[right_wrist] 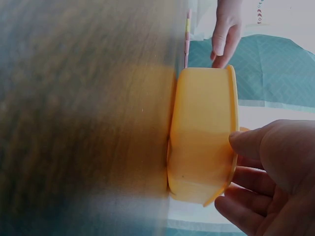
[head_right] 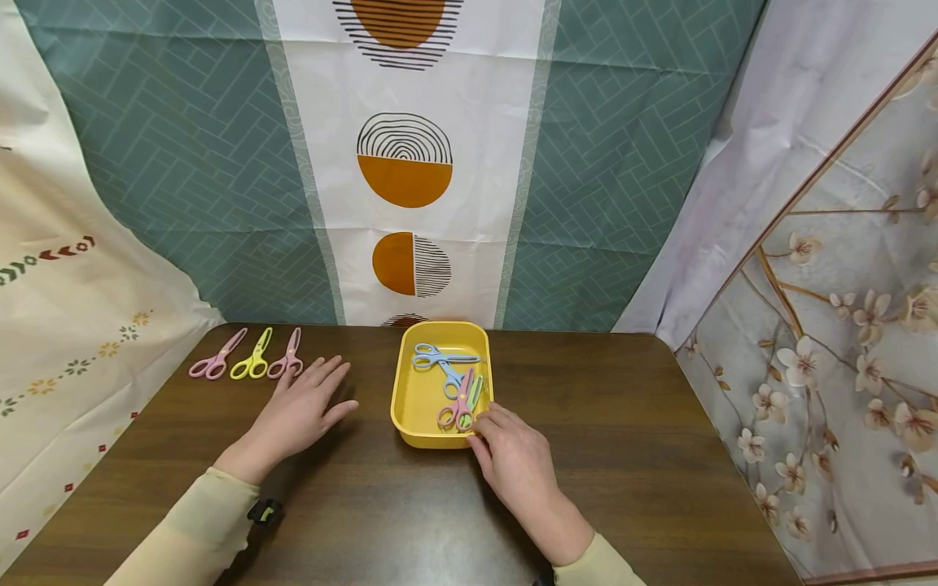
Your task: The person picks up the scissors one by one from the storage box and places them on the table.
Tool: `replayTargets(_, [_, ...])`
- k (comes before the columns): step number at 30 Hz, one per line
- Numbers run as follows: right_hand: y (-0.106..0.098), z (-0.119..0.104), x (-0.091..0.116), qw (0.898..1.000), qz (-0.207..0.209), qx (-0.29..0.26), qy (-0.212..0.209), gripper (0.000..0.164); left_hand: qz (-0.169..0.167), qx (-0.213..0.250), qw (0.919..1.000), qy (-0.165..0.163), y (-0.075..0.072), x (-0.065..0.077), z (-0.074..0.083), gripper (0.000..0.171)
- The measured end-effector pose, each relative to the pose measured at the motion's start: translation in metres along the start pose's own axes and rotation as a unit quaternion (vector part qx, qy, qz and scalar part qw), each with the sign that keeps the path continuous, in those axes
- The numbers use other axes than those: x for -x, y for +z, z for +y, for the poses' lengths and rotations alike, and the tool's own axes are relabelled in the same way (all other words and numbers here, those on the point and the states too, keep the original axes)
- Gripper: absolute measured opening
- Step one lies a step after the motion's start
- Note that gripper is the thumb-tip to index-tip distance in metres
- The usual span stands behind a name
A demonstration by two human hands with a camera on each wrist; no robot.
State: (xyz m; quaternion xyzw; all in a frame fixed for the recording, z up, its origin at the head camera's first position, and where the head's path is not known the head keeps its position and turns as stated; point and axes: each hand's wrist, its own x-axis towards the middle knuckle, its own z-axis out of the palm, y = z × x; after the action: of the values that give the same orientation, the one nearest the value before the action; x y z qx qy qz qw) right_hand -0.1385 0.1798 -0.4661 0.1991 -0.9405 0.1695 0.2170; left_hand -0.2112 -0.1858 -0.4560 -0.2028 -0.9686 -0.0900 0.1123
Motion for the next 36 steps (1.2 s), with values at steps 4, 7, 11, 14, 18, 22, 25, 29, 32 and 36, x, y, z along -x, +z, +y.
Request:
replayTargets(4, [0.0,0.0,0.0,1.0,-0.001,0.001,0.0,0.016,0.003,0.0,1.0,0.001,0.001,0.0,0.006,0.071])
replayTargets(7, [0.0,0.0,0.0,1.0,0.0,0.002,-0.001,0.016,0.005,0.002,1.0,0.004,0.001,0.001,0.011,0.071])
replayTargets(11, [-0.001,0.0,0.0,1.0,0.003,0.002,-0.004,0.017,0.013,0.005,0.9998,0.014,0.0,0.004,0.019,0.071])
replayTargets(14, [-0.001,0.0,0.0,1.0,0.002,0.002,-0.004,0.017,0.021,0.005,0.9995,0.023,0.001,0.005,0.024,0.071])
replayTargets(18, [-0.001,-0.001,0.0,1.0,0.004,0.003,-0.004,0.016,0.023,0.005,0.9993,0.03,0.003,0.006,0.029,0.07])
replayTargets(22, [-0.001,-0.001,0.0,1.0,0.003,0.002,-0.004,0.015,0.022,0.002,0.9992,0.035,0.007,0.006,0.034,0.07])
replayTargets(25, [-0.001,-0.001,0.0,1.0,0.001,-0.001,-0.002,0.015,0.028,0.002,0.9988,0.041,0.008,0.006,0.038,0.07])
replayTargets(29, [-0.001,-0.001,0.0,1.0,-0.001,-0.003,-0.001,0.016,0.036,0.003,0.9981,0.051,0.009,0.007,0.045,0.069])
replayTargets(32, [-0.001,0.0,0.0,1.0,0.0,-0.002,-0.003,0.015,0.039,0.005,0.9975,0.058,0.008,0.008,0.05,0.069])
replayTargets(36, [-0.001,0.0,0.0,1.0,0.004,-0.001,-0.006,0.014,0.046,0.009,0.9965,0.069,0.007,0.009,0.057,0.067])
